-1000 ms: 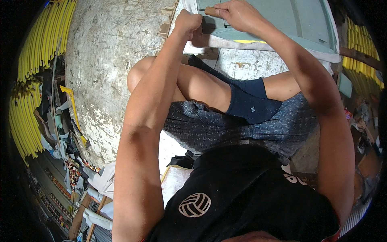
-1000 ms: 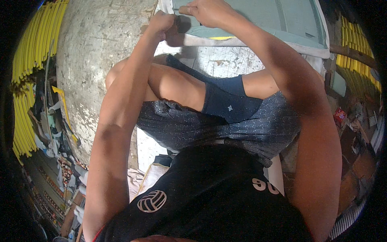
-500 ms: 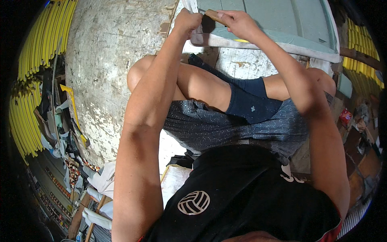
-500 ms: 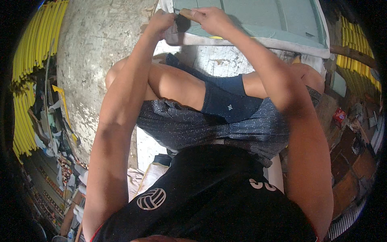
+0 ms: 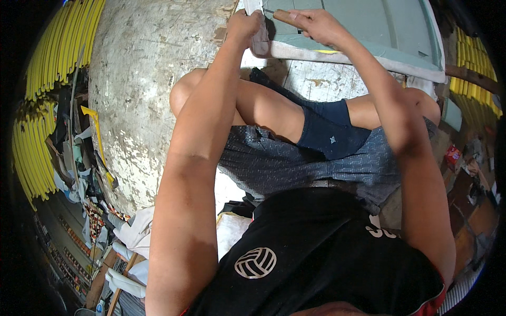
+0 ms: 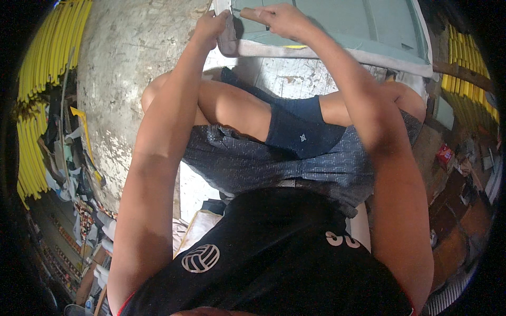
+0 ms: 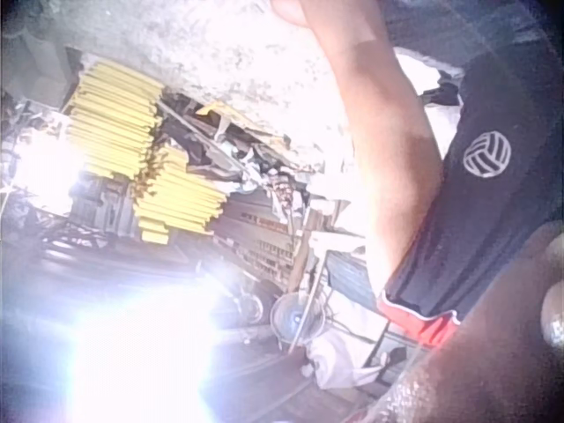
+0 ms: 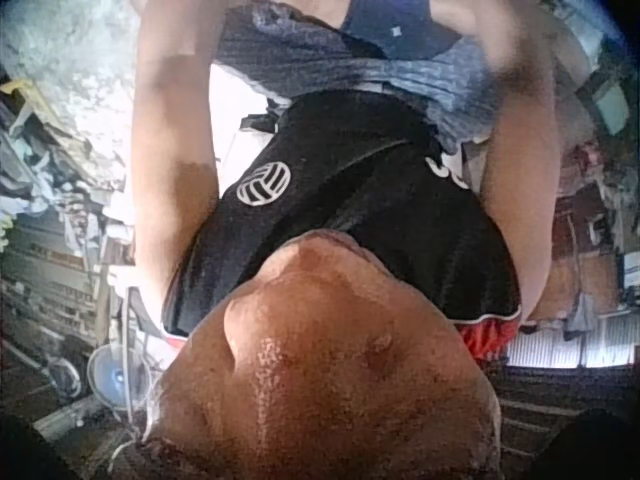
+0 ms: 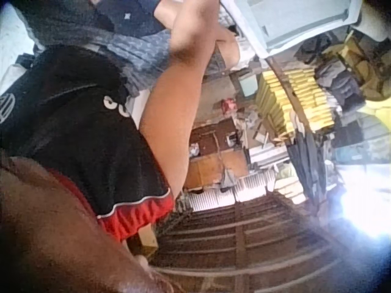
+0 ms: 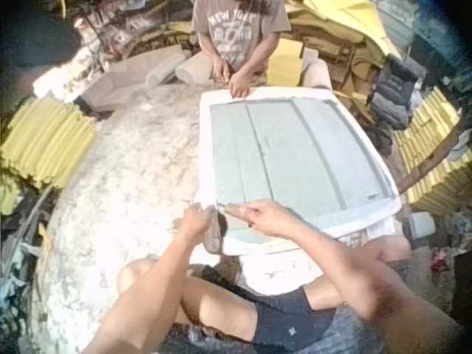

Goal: The person sits cross-legged and uses a small knife to scrape the edges of a rectangular foam board. The person repeatedly scrapes along the perimeter, removing material from the foam's edge.

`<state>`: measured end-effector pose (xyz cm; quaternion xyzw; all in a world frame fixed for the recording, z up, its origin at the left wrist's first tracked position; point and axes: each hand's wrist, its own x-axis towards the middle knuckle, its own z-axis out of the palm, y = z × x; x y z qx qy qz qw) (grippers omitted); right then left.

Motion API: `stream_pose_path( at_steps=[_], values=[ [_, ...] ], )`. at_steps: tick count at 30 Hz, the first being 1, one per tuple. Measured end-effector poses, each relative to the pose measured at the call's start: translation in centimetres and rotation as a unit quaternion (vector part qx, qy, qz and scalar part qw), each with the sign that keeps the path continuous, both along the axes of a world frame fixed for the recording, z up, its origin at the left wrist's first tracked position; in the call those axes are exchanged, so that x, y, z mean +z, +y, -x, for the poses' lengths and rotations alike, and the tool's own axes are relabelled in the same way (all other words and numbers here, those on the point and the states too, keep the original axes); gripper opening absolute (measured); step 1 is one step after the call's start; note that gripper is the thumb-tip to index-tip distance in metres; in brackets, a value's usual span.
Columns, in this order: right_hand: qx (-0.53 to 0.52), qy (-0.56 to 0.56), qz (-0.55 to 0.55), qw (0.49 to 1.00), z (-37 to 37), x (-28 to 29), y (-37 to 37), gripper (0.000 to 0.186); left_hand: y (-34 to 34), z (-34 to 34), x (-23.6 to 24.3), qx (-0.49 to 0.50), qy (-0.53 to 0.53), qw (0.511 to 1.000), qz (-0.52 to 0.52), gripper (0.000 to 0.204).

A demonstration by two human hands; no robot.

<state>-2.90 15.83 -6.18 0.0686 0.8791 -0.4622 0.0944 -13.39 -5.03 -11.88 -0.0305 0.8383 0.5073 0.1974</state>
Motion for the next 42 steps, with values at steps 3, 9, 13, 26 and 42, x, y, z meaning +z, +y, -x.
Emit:
stream_pose_path(
  at_steps=[3, 9, 13, 26, 42],
  values=[
    [-0.005, -0.007, -0.018, 1.000, 0.1, 0.2, -0.3, 0.046, -0.2, -0.1, 0.3, 0.015, -0.013, 1.000, -0.004, 0.047],
    [-0.062, -0.087, 0.034, 0.994, -1.5, 1.0, -2.4, 0.048, -0.3, -0.1, -0.1, 0.005, 0.002, 1.000, 0.015, 0.048],
    [-0.033, -0.171, 0.080, 0.981, 1.2, 1.6, 1.1, 0.044, 0.3, 0.5, -1.5, -0.020, 0.017, 0.999, 0.047, 0.049],
    [0.067, -0.048, -0.061, 0.995, 0.4, 6.0, 0.7, 0.041, 0.7, 0.6, -0.2, -0.039, 0.014, 0.997, 0.064, 0.047],
    [0.064, 0.138, -0.180, 0.972, 1.0, -1.3, 1.4, 0.044, 0.6, 0.6, -0.7, -0.030, 0.006, 1.000, -0.005, 0.050]
  ],
)
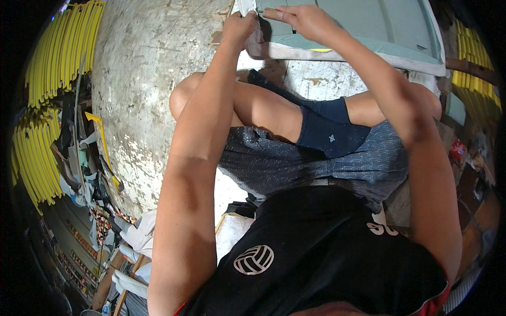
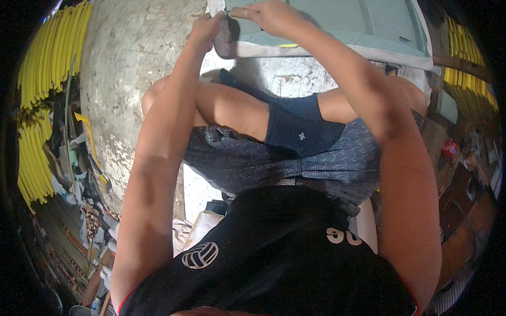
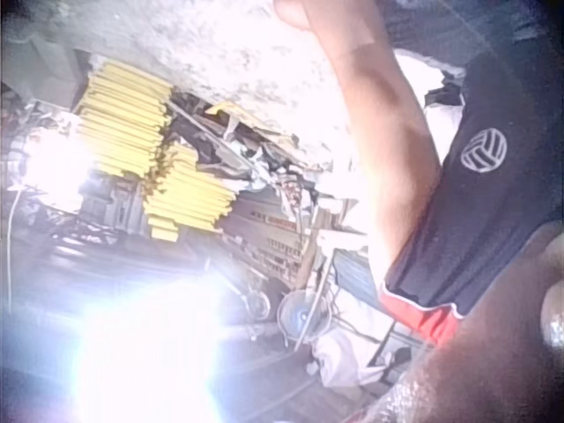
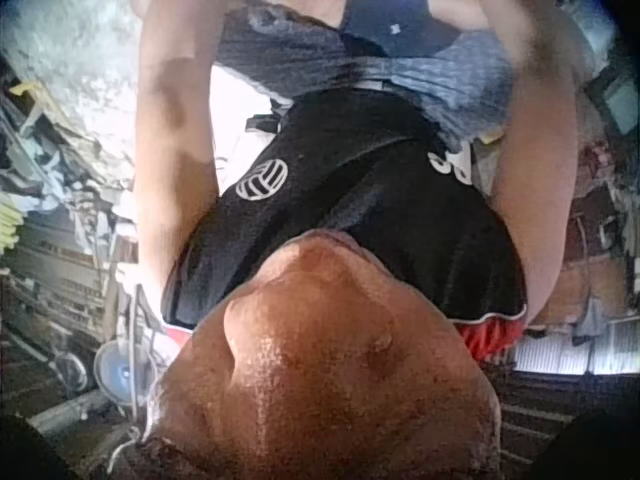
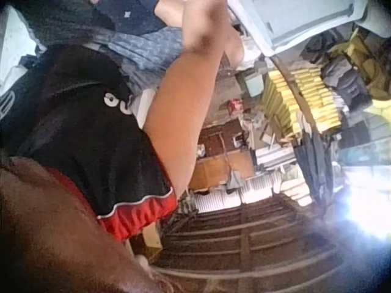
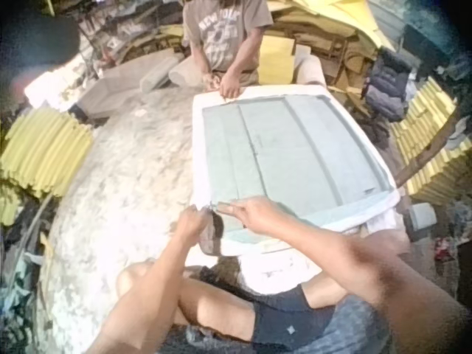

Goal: The person sits cross-legged and uses a small knife to scrape the edges of a rectangular foam board. The person repeatedly scrapes along the perimeter, removing material from the foam's edge.

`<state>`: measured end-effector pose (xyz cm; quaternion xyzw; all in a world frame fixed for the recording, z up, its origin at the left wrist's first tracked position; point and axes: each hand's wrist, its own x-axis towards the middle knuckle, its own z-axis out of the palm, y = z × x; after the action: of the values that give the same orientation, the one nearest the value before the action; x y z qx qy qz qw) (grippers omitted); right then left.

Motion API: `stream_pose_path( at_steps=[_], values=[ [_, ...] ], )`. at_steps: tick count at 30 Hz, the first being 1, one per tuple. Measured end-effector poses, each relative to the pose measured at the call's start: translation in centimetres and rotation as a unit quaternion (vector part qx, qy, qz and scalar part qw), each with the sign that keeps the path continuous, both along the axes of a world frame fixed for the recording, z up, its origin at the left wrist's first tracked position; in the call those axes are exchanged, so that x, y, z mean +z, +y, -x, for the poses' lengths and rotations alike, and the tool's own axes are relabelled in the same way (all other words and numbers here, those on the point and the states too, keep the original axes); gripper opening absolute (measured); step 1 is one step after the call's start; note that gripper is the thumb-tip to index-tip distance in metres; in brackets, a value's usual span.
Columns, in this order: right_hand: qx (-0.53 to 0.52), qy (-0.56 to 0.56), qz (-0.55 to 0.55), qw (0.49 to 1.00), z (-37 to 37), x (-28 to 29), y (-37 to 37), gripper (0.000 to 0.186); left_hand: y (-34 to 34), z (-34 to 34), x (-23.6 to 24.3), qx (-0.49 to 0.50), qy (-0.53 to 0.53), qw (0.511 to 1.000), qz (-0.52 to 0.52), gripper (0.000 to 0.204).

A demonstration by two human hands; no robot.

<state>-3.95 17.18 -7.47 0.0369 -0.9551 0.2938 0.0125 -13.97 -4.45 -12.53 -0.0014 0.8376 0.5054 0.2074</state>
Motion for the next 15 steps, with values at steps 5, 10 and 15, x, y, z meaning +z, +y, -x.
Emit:
stream_pose_path(
  at_steps=[5, 10, 15],
  values=[
    [-0.013, 0.011, -0.109, 0.994, -3.4, 3.9, -3.9, 0.042, -1.1, -0.1, 0.9, 0.012, -0.023, 1.000, -0.009, 0.050],
    [-0.088, -0.027, 0.009, 0.996, -4.7, 3.8, -3.4, 0.046, -0.9, 0.0, 0.6, -0.019, 0.008, 0.999, 0.025, 0.045],
    [-0.113, -0.039, 0.015, 0.993, -4.7, 3.8, -3.6, 0.048, -0.6, -0.4, 1.8, 0.009, -0.045, 0.999, 0.004, 0.055]
  ],
)
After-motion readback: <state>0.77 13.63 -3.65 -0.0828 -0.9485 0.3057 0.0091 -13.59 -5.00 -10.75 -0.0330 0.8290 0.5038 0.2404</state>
